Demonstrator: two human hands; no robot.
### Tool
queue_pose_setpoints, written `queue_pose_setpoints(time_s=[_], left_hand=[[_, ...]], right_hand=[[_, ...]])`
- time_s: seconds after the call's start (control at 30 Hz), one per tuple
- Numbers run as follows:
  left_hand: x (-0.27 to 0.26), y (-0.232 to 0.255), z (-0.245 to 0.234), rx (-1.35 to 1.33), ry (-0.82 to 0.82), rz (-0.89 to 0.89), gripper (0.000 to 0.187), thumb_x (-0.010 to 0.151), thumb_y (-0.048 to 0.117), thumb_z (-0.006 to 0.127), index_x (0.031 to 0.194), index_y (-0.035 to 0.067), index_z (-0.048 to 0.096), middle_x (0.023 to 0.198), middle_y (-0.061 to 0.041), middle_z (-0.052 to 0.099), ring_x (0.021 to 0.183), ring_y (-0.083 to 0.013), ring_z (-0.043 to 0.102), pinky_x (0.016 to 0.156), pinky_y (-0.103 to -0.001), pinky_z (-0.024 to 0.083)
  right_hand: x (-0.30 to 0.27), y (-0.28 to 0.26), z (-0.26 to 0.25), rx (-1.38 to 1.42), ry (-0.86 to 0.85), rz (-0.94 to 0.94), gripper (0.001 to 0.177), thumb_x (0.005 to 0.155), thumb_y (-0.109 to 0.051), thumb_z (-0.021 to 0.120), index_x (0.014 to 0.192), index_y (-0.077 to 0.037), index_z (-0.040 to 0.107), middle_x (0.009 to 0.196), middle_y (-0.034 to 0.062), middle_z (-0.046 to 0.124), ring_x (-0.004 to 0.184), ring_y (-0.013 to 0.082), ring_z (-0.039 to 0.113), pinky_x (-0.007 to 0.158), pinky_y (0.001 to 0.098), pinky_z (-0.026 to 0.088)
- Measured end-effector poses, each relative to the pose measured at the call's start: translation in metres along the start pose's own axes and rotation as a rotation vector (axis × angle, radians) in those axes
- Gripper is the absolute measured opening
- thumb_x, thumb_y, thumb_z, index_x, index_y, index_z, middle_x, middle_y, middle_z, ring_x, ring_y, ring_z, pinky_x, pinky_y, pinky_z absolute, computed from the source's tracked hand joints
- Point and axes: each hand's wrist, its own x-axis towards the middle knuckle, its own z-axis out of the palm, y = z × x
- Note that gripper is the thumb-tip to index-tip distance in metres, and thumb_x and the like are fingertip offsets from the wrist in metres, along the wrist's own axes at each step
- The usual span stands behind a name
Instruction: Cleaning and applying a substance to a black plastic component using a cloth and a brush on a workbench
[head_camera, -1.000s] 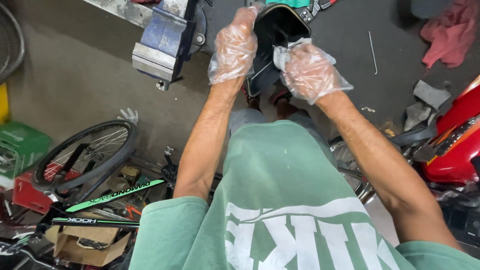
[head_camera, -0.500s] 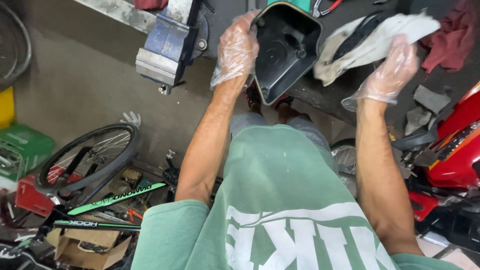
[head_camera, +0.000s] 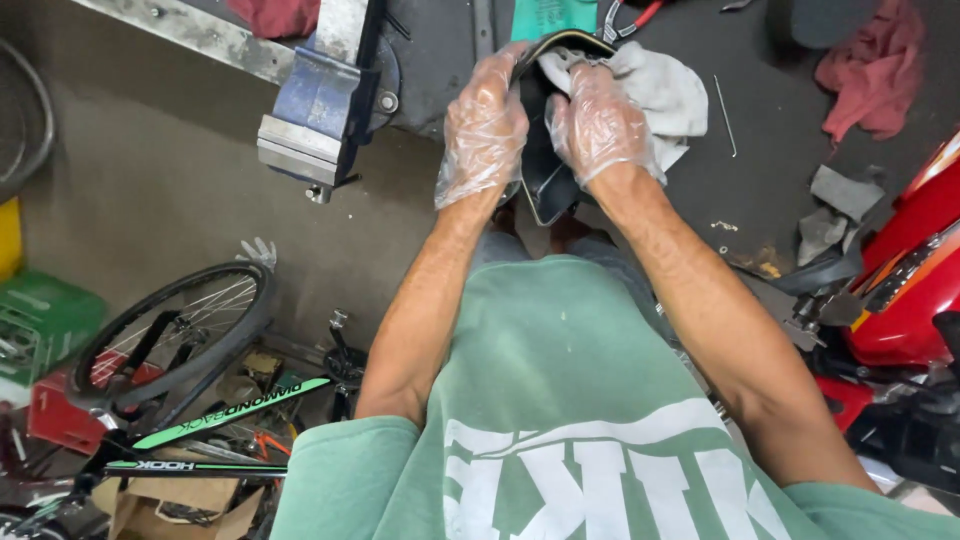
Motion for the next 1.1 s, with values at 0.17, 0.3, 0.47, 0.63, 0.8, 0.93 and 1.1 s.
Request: queue_pose_setpoints(time_s=[0.17,0.3,0.47,0.63,0.8,0.93,1.1], left_hand=[[-0.022,-0.021,0.022,0.026,0.140,0.131,0.080,0.095,-0.011,0.060,0.158,0.038,0.060,0.156,0.003,0.077,0.077,-0.0272,0.080,0.062,-0.041,0.059],[-0.016,-0.014,0.012,0.022,0.072,0.042,0.075,0.096,-0.008,0.056,0.158,0.033,0.062,0.147,-0.001,0.077,0.090,-0.0372,0.083,0.074,-0.052,0.064],[-0.002,-0.023,0.011,-0.072,-0.016,-0.005,0.067,0.094,-0.007,0.051,0.147,0.028,0.072,0.139,-0.005,0.081,0.101,-0.0353,0.086,0.080,-0.052,0.069],[-0.008,-0.024,0.015,-0.014,0.049,-0.026,0.071,0.097,-0.007,0.054,0.153,0.034,0.068,0.147,0.003,0.079,0.084,-0.0257,0.084,0.070,-0.041,0.070],[0.001,-0.019,-0.003,-0.034,0.121,0.032,0.067,0.096,-0.006,0.056,0.150,0.033,0.069,0.142,0.004,0.078,0.109,-0.0305,0.087,0.088,-0.044,0.070],[-0.001,-0.020,-0.001,-0.197,0.163,0.069,0.063,0.101,-0.009,0.057,0.151,0.027,0.070,0.147,0.001,0.077,0.126,-0.0243,0.086,0.103,-0.036,0.071],[0.009,-0.036,-0.013,-0.222,0.127,-0.092,0.051,0.105,0.003,0.060,0.148,0.028,0.072,0.137,0.001,0.079,0.123,-0.0287,0.084,0.104,-0.040,0.066]], right_hand=[[0.014,-0.008,-0.026,0.064,-0.423,0.271,0.038,0.114,-0.032,0.065,0.133,0.000,0.070,0.112,0.0302,0.080,0.098,0.0579,0.078,0.083,0.0664,0.061],[0.014,-0.008,-0.019,0.106,-0.357,0.239,0.033,0.105,-0.031,0.066,0.115,0.000,0.073,0.107,0.0314,0.078,0.097,0.0613,0.074,0.081,0.0664,0.057],[0.012,-0.015,-0.007,-0.035,-0.212,-0.098,0.024,0.098,0.004,0.063,0.119,-0.004,0.072,0.100,0.0209,0.071,0.086,0.0477,0.075,0.063,0.0646,0.064],[0.017,-0.027,-0.044,0.176,-0.341,0.270,0.045,0.100,-0.014,0.056,0.140,-0.013,0.076,0.122,0.0242,0.080,0.103,0.0569,0.077,0.086,0.0642,0.060],[-0.028,0.048,0.003,0.268,-0.050,-0.111,0.032,0.125,-0.023,0.050,0.137,0.000,0.069,0.120,0.0277,0.073,0.105,0.0533,0.070,0.090,0.0626,0.054],[-0.021,-0.002,-0.097,0.378,-0.146,0.044,0.036,0.124,-0.020,0.049,0.144,-0.009,0.077,0.116,0.0220,0.082,0.093,0.0451,0.077,0.075,0.0542,0.054],[-0.076,0.088,-0.085,0.663,0.019,0.163,0.027,0.127,-0.024,0.061,0.128,-0.005,0.079,0.117,0.0102,0.079,0.105,0.0236,0.076,0.087,0.0374,0.060]])
